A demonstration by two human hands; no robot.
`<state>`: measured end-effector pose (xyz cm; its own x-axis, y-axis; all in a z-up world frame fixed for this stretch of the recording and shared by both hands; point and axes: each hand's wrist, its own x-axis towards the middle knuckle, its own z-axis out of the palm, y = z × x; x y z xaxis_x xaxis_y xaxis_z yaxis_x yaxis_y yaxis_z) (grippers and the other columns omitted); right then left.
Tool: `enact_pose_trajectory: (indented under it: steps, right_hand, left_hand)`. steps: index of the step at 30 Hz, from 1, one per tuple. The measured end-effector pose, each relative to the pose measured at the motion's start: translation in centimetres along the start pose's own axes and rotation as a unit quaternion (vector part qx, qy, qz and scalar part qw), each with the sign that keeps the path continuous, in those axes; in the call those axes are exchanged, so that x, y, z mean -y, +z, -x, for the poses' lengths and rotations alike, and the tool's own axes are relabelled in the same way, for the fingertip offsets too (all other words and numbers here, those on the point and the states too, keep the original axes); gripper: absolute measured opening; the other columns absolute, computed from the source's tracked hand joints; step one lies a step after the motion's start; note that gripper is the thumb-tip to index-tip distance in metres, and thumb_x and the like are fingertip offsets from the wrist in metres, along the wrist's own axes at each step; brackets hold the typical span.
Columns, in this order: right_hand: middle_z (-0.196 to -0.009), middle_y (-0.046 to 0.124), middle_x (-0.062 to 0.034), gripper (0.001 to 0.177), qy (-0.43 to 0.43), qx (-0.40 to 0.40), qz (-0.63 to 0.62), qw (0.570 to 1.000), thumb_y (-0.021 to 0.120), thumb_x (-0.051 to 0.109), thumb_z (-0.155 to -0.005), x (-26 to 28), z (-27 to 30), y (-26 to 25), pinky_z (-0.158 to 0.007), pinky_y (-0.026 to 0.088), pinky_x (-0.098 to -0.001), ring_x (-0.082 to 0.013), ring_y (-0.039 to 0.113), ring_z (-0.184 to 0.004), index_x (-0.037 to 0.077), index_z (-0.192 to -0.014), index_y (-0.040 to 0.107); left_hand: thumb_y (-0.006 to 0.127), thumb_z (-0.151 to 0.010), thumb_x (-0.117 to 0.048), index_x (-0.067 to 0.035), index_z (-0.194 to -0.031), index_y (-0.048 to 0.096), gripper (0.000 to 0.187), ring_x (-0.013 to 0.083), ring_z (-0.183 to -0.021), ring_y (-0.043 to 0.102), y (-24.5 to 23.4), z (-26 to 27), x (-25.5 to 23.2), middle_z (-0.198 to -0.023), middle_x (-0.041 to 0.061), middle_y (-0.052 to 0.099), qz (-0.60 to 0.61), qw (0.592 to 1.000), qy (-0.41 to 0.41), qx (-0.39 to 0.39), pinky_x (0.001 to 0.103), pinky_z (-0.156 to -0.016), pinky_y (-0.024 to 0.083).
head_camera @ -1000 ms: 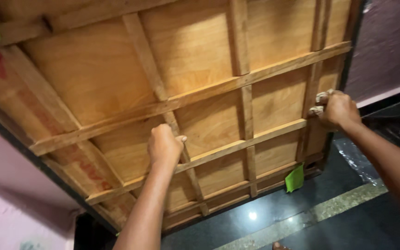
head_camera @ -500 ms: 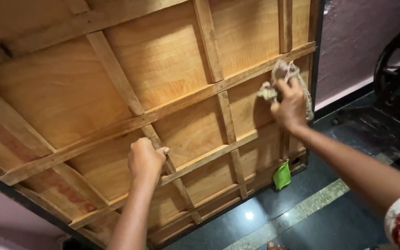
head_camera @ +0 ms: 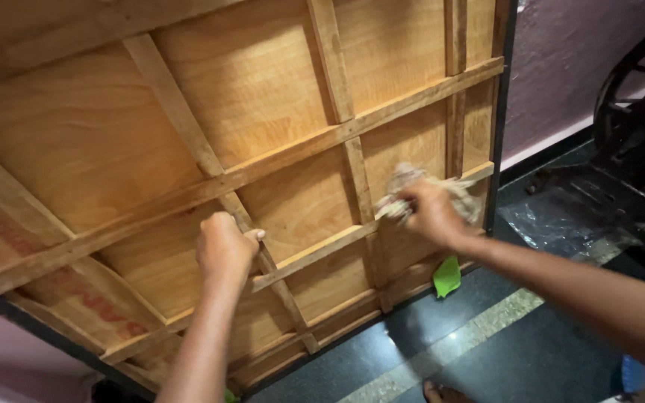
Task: The person wipes the wooden underside and support slats of a board using a cloth, reaching into various grid sections to clean different parts of the surface.
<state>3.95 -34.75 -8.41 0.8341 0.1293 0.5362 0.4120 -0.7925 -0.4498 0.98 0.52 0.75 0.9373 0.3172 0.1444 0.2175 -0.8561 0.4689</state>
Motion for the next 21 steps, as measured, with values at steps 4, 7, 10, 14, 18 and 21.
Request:
enact_pose_trajectory:
  steps: [4,7,10,14,18,21]
  right_hand:
    - [-0.101,0.070,-0.0172,0.037,-0.109,0.045,0.055,0.992,0.076,0.000,-0.059,3.9,0.0,1.3,-0.081,0.056,-0.0460,-0.0391,0.067,-0.100,0.007,-0.096,0.075]
    - [-0.105,0.070,-0.0132,0.022,-0.112,0.103,0.064,0.986,0.072,0.003,-0.080,4.5,-1.1,-0.3,-0.081,0.057,-0.0448,-0.0353,0.069,-0.100,0.013,-0.100,0.076]
    - [-0.106,0.070,-0.0138,0.040,-0.189,0.182,0.117,0.958,0.074,0.013,-0.065,3.5,-1.3,-2.3,-0.076,0.056,-0.0469,-0.0366,0.067,-0.098,0.012,-0.105,0.074]
    - [-0.105,0.072,-0.0167,0.053,-0.269,0.139,0.167,0.938,0.070,0.011,-0.073,0.2,-1.9,-4.2,-0.068,0.057,-0.0455,-0.0362,0.070,-0.100,0.012,-0.126,0.073]
    - [-0.092,0.074,-0.0149,0.020,-0.033,0.204,0.291,0.934,0.071,0.019,-0.084,-2.7,-3.0,-6.5,-0.074,0.060,-0.0457,-0.0332,0.074,-0.085,0.014,-0.102,0.076]
    - [-0.087,0.073,-0.0180,0.017,-0.005,0.162,0.269,0.949,0.073,0.022,-0.080,-3.7,-2.8,-4.5,-0.070,0.058,-0.0489,-0.0374,0.072,-0.081,0.012,-0.093,0.078]
  left_hand:
    - [0.093,-0.073,-0.028,0.004,-0.086,0.072,0.041,0.0466,-0.092,0.070,0.4,0.0,-0.2,-0.096,0.029,0.071,-0.008,1.000,-0.017,0.015,0.052,-0.078,0.057]
    - [0.093,-0.072,-0.027,0.004,-0.086,0.072,0.040,0.0471,-0.092,0.069,0.3,-0.1,-0.2,-0.096,0.029,0.070,-0.005,1.000,-0.008,-0.008,0.052,-0.078,0.056]
    - [0.093,-0.072,-0.026,0.003,-0.086,0.072,0.038,0.0470,-0.092,0.069,0.4,0.5,0.0,-0.095,0.029,0.071,0.008,1.000,0.003,-0.018,0.052,-0.078,0.056]
    - [0.091,-0.075,-0.027,0.003,-0.087,0.072,0.038,0.0468,-0.092,0.070,0.1,0.5,0.1,-0.093,0.029,0.071,0.019,1.000,0.012,-0.005,0.051,-0.078,0.057]
    - [0.092,-0.074,-0.027,0.004,-0.086,0.071,0.039,0.0476,-0.092,0.069,-0.1,0.4,0.3,-0.094,0.029,0.070,0.019,1.000,0.011,-0.004,0.052,-0.078,0.057]
    - [0.092,-0.074,-0.028,0.004,-0.086,0.072,0.040,0.0478,-0.092,0.069,-0.1,0.3,0.2,-0.095,0.029,0.070,0.016,1.000,0.011,0.002,0.053,-0.078,0.056]
